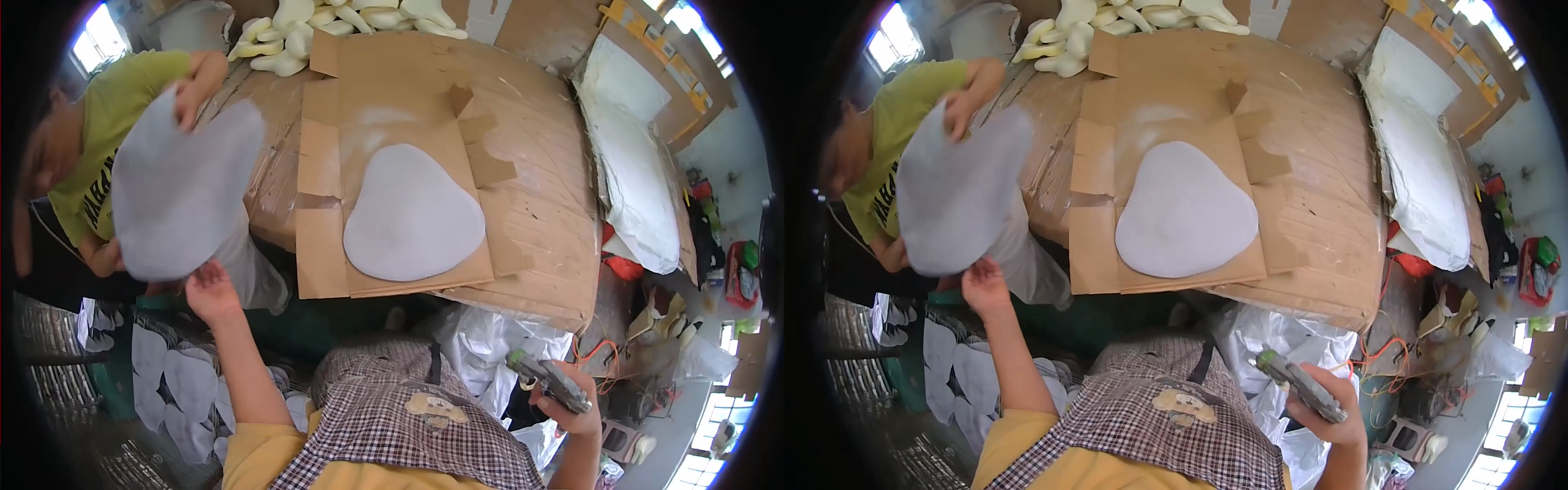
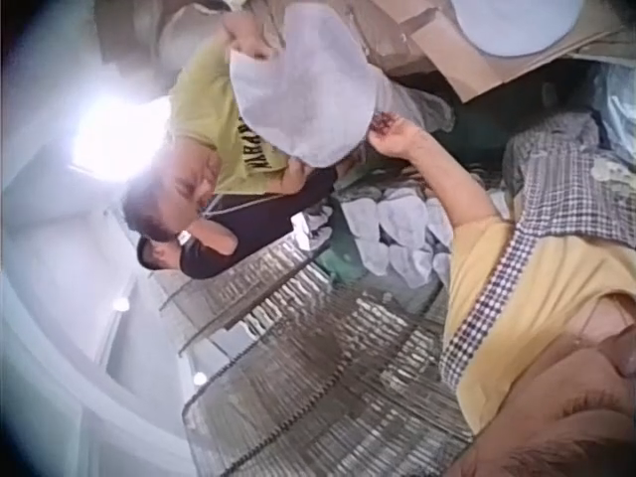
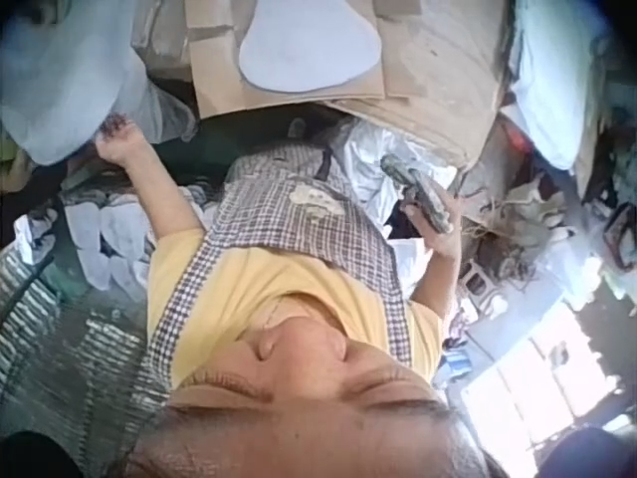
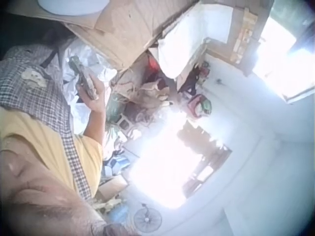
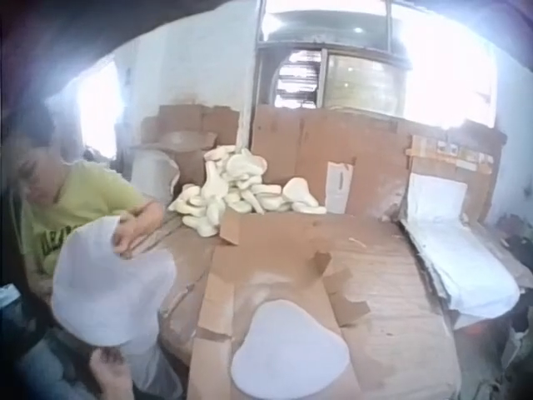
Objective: Gluing and assembling foam pieces using a spray glue gun in a workshop.
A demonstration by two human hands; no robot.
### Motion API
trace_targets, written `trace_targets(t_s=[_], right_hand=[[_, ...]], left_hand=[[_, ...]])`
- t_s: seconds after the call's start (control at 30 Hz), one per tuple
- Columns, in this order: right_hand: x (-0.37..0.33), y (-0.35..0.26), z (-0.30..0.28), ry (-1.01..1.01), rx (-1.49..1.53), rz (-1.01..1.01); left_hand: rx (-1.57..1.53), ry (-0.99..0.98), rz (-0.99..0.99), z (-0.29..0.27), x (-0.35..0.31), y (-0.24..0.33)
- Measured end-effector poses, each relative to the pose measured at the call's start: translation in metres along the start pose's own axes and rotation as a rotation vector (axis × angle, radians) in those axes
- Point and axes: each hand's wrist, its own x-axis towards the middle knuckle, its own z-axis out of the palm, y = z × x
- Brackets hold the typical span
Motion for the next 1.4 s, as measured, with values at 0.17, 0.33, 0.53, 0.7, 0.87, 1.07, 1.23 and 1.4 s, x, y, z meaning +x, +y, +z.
trace_targets(t_s=[0.17,0.33,0.53,0.7,0.87,1.07,1.23,1.4], right_hand=[[0.026,0.004,0.009,0.206,0.063,-0.030],[0.022,-0.004,-0.005,0.335,0.033,-0.036],[-0.019,-0.001,-0.014,0.418,-0.053,0.082],[-0.039,-0.002,-0.017,0.295,-0.048,0.188],[0.004,-0.015,-0.010,0.091,-0.034,0.022],[0.021,-0.015,-0.012,0.226,0.039,-0.100],[0.006,-0.021,-0.027,0.089,-0.319,0.063],[0.036,-0.015,-0.021,0.209,-0.164,-0.030]], left_hand=[[0.112,0.291,-0.212,-0.060,-0.023,-0.041],[0.312,0.216,-0.388,-0.059,-0.051,-0.081],[0.454,0.119,-0.448,-0.052,-0.058,-0.121],[0.787,-0.134,-0.431,-0.039,-0.077,-0.163],[1.400,-0.433,-0.135,-0.103,-0.035,-0.222],[1.976,-0.744,0.003,-0.046,-0.081,-0.212],[1.997,-0.717,0.161,-0.049,-0.087,-0.215],[2.059,-0.738,0.125,-0.037,-0.095,-0.214]])
